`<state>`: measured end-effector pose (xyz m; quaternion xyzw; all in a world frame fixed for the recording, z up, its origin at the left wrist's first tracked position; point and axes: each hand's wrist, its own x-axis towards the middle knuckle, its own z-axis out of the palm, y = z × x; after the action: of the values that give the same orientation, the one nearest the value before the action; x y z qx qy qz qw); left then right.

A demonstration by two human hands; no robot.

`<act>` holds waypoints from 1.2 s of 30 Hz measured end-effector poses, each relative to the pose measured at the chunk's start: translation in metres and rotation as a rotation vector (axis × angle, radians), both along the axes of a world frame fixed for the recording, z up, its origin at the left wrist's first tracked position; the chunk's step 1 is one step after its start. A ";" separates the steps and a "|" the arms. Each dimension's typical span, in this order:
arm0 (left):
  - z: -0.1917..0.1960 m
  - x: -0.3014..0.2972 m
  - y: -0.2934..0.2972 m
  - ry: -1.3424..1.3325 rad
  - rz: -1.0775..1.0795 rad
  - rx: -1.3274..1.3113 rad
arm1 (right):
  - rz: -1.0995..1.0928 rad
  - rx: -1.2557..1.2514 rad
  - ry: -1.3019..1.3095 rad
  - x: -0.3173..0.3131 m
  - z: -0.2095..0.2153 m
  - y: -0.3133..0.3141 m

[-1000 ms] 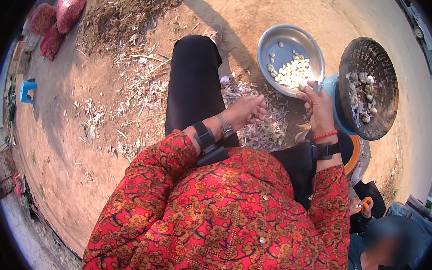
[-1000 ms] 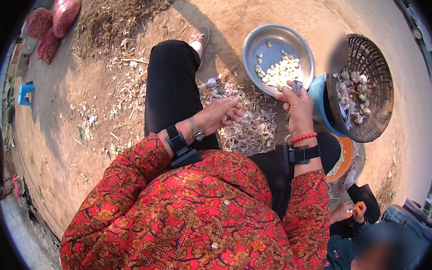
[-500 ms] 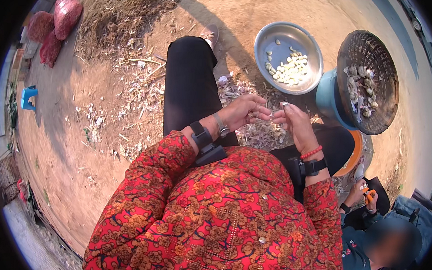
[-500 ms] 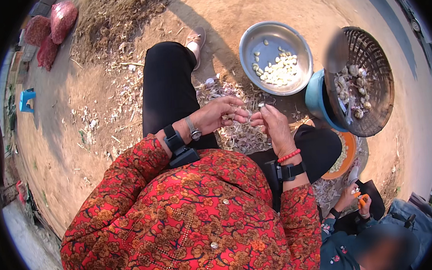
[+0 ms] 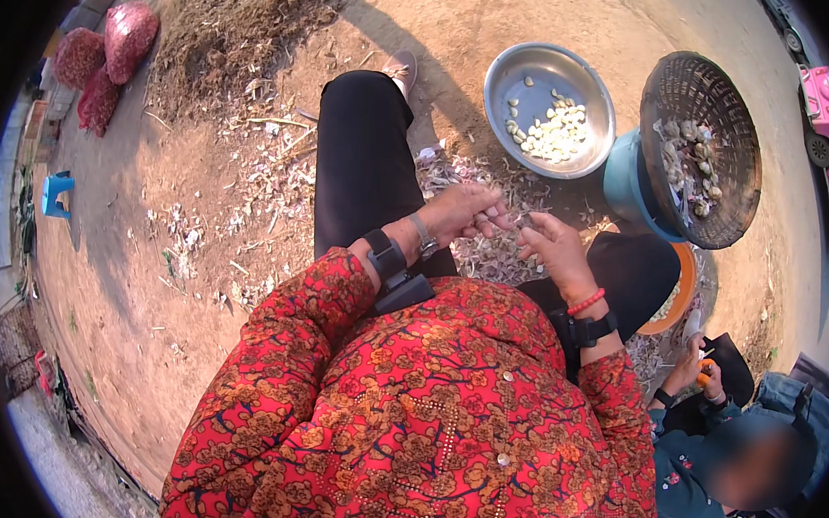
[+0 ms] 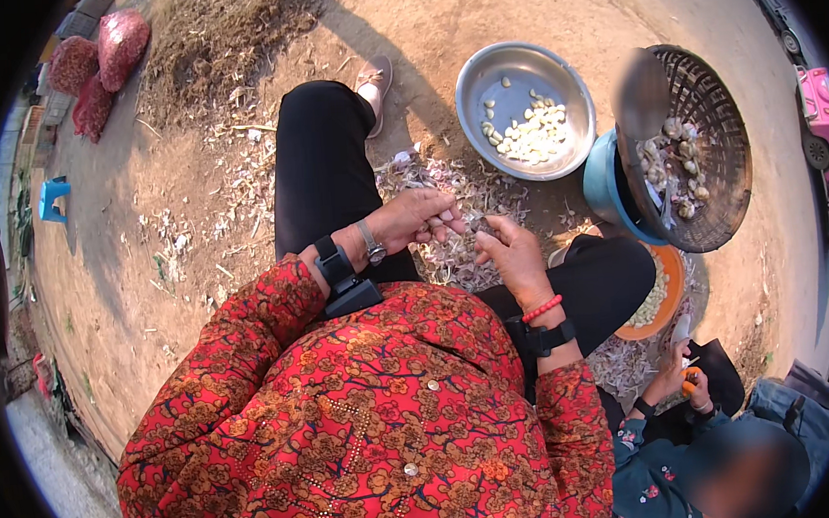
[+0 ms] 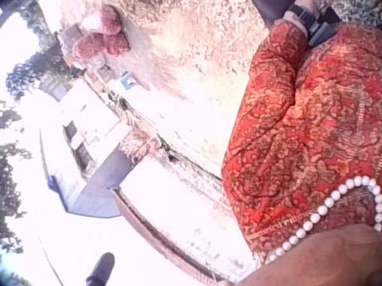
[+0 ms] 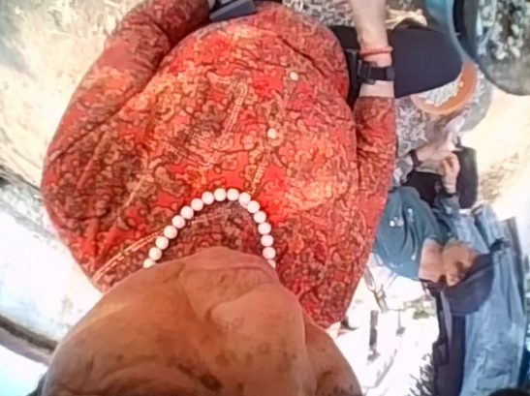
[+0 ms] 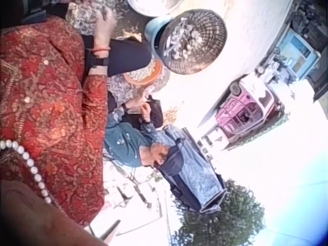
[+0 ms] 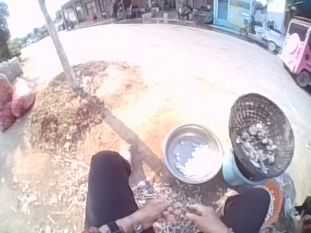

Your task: Peeling garlic cloves by hand and using a small paring knife.

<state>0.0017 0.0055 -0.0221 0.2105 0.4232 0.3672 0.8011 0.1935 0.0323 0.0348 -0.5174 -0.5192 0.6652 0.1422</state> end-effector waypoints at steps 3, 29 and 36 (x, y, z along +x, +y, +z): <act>-0.007 0.002 -0.002 0.148 -0.008 0.046 | -0.018 0.024 0.019 0.002 -0.009 -0.004; 0.022 0.009 -0.007 0.208 0.074 0.184 | 0.134 0.123 0.047 -0.010 -0.004 -0.010; 0.013 0.012 -0.005 0.364 0.085 0.286 | 0.129 0.083 0.089 -0.011 -0.006 -0.008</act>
<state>0.0137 0.0002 -0.0088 0.3668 0.5129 0.4129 0.6573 0.1823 0.0238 0.0286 -0.4463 -0.5719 0.6732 0.1432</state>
